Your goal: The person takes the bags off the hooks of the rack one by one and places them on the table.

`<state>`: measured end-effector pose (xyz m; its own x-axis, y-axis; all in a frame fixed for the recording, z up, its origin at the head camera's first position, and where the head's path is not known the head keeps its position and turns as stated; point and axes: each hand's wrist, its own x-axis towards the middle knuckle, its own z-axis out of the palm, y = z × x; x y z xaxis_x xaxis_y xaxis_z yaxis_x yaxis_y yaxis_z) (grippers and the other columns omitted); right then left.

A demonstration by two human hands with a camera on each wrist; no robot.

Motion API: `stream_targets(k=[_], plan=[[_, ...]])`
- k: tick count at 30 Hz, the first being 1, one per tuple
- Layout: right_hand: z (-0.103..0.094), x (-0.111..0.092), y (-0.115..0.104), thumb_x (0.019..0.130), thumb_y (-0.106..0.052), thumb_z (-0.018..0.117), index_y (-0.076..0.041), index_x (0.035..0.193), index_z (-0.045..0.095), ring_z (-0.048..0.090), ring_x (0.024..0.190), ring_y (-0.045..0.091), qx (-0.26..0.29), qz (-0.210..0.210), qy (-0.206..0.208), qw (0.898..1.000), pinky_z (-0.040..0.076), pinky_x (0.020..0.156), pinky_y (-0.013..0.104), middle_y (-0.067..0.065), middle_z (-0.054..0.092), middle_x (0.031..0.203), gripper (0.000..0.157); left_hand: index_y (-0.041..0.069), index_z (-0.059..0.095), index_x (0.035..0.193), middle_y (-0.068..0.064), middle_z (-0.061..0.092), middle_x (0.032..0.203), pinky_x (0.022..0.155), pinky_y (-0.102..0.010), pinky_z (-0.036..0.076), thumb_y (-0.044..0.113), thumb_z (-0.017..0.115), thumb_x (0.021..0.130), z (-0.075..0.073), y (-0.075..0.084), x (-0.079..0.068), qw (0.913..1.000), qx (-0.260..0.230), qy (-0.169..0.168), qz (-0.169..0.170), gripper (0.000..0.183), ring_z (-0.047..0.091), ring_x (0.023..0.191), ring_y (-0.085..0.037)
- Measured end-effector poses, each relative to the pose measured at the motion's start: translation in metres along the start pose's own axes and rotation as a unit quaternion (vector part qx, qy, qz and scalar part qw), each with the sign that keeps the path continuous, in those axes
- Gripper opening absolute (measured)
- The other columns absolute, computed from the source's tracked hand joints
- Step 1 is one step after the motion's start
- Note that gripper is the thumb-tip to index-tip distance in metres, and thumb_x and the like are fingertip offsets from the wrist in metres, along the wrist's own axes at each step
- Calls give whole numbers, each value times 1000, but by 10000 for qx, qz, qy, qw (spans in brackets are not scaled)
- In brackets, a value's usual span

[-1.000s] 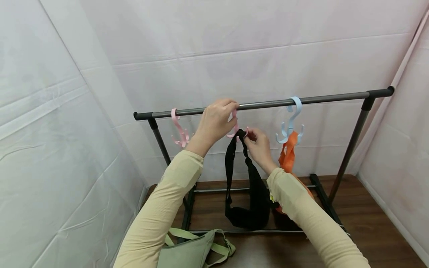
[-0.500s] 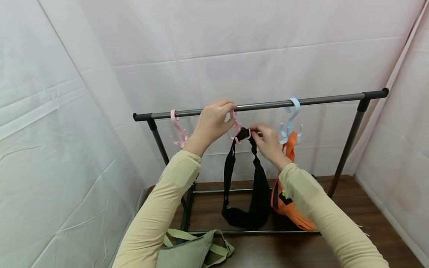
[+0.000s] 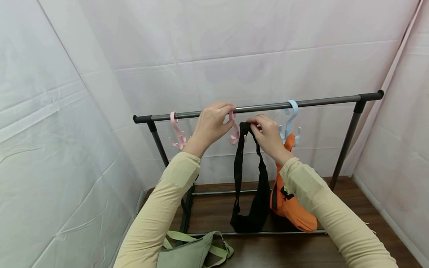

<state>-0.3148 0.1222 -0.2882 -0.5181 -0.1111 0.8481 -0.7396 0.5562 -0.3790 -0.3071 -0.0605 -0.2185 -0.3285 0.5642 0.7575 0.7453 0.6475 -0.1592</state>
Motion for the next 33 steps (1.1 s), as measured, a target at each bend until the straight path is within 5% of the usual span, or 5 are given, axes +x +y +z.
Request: stream_targets(k=[15, 27, 33], plan=[[-5, 12, -25, 86, 4, 54, 1, 91, 67, 59, 79, 20, 172, 36, 503, 9986, 52, 66, 33, 10, 63, 86, 15, 5, 68, 96, -2, 66, 101, 74, -27, 49, 6, 69, 76, 3, -5, 1, 9999, 96, -1, -71, 20, 60, 92, -17], [-11, 12, -36, 84, 3, 54, 1, 90, 68, 60, 75, 18, 275, 24, 340, 9990, 52, 61, 31, 10, 63, 85, 15, 4, 66, 105, -5, 63, 110, 82, -29, 48, 9, 68, 76, 3, 0, -1, 9990, 126, -10, -436, 29, 58, 101, -19], [-15, 10, -41, 84, 5, 54, 2, 90, 67, 58, 74, 17, 269, -56, 257, 9993, 52, 60, 30, 10, 64, 86, 15, 3, 64, 111, -9, 59, 118, 85, -31, 47, 6, 67, 76, 5, 2, -4, 9988, 75, 347, -344, 35, 56, 106, -22]])
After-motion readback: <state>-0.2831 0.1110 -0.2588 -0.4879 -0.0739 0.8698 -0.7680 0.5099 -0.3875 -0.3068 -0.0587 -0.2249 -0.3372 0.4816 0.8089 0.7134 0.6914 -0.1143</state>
